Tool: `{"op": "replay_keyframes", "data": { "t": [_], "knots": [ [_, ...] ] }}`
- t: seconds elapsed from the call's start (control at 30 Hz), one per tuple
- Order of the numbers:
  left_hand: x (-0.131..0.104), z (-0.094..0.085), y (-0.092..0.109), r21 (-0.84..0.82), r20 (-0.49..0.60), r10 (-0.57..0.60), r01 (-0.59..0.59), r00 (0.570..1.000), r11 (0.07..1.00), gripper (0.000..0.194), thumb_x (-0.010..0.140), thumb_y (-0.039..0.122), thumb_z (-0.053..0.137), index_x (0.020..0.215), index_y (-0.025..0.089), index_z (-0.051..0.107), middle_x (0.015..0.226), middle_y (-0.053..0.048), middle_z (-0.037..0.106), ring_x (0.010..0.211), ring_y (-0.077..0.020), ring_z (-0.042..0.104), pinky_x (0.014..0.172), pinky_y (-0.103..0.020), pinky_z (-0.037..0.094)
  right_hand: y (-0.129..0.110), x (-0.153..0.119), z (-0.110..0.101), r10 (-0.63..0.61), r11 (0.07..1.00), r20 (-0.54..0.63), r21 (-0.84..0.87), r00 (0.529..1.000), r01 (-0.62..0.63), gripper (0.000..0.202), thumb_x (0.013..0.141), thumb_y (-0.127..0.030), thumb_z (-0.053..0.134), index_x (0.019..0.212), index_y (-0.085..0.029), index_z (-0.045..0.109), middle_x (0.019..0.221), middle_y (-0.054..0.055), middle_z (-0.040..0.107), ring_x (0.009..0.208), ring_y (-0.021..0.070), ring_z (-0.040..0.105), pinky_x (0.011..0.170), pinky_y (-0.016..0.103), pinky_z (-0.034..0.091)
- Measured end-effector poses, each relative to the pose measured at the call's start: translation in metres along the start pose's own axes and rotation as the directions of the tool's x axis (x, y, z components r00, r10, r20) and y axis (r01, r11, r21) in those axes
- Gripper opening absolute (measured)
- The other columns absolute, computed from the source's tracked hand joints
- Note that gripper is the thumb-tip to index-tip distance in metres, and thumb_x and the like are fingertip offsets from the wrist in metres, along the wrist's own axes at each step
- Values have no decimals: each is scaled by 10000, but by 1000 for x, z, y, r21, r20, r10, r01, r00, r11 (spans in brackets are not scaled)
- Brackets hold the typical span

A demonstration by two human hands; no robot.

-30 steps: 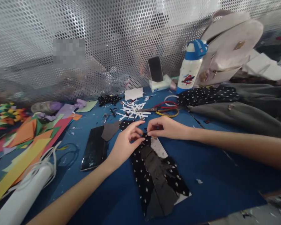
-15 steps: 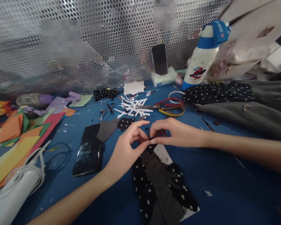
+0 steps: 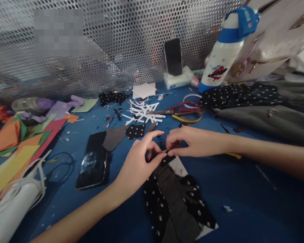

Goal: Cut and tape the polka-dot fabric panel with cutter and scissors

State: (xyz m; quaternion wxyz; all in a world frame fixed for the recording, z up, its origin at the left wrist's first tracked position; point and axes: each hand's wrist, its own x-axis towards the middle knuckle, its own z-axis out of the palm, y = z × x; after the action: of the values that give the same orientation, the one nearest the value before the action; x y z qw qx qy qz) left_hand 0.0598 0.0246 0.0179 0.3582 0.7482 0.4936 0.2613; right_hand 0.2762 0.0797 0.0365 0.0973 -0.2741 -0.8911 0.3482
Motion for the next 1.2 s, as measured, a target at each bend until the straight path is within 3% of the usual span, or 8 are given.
{"op": "replay_keyframes", "data": {
  "t": [0.17, 0.53, 0.87, 1.2],
  "knots": [
    [3, 2, -4, 77, 31, 5, -7, 1000, 997, 504, 898, 201, 614, 1348, 350, 442, 819, 63, 661, 686, -141, 487, 808, -329, 400, 2, -1, 2, 15, 988, -5, -154, 1000, -16, 116, 902, -250, 629, 810, -178, 628, 820, 5, 630, 795, 139, 556, 691, 249, 380],
    [3, 5, -9, 196, -7, 99, -96, 995, 976, 545, 877, 186, 637, 1368, 313, 438, 879, 33, 678, 698, -148, 530, 831, -367, 423, 5, 0, 3, -81, 928, -40, -368, 996, 61, 128, 918, -230, 618, 809, -169, 589, 778, 19, 610, 810, 174, 520, 684, 280, 345],
    [5, 6, -7, 257, -5, 151, -145, 988, 955, 549, 866, 133, 657, 1332, 315, 431, 881, 58, 669, 724, -149, 530, 816, -352, 381, 8, 0, 4, -179, 861, -44, -491, 983, 135, 145, 928, -226, 608, 802, -158, 582, 789, 31, 604, 791, 182, 482, 665, 297, 316],
    [5, 6, -5, 298, 13, 198, -192, 980, 935, 538, 862, 118, 648, 1318, 294, 424, 884, 49, 660, 818, -171, 593, 819, -346, 376, 9, 0, 6, -181, 835, -43, -534, 982, 131, 117, 919, -212, 608, 816, -159, 594, 778, 37, 601, 798, 191, 489, 672, 302, 320]
  ]
}}
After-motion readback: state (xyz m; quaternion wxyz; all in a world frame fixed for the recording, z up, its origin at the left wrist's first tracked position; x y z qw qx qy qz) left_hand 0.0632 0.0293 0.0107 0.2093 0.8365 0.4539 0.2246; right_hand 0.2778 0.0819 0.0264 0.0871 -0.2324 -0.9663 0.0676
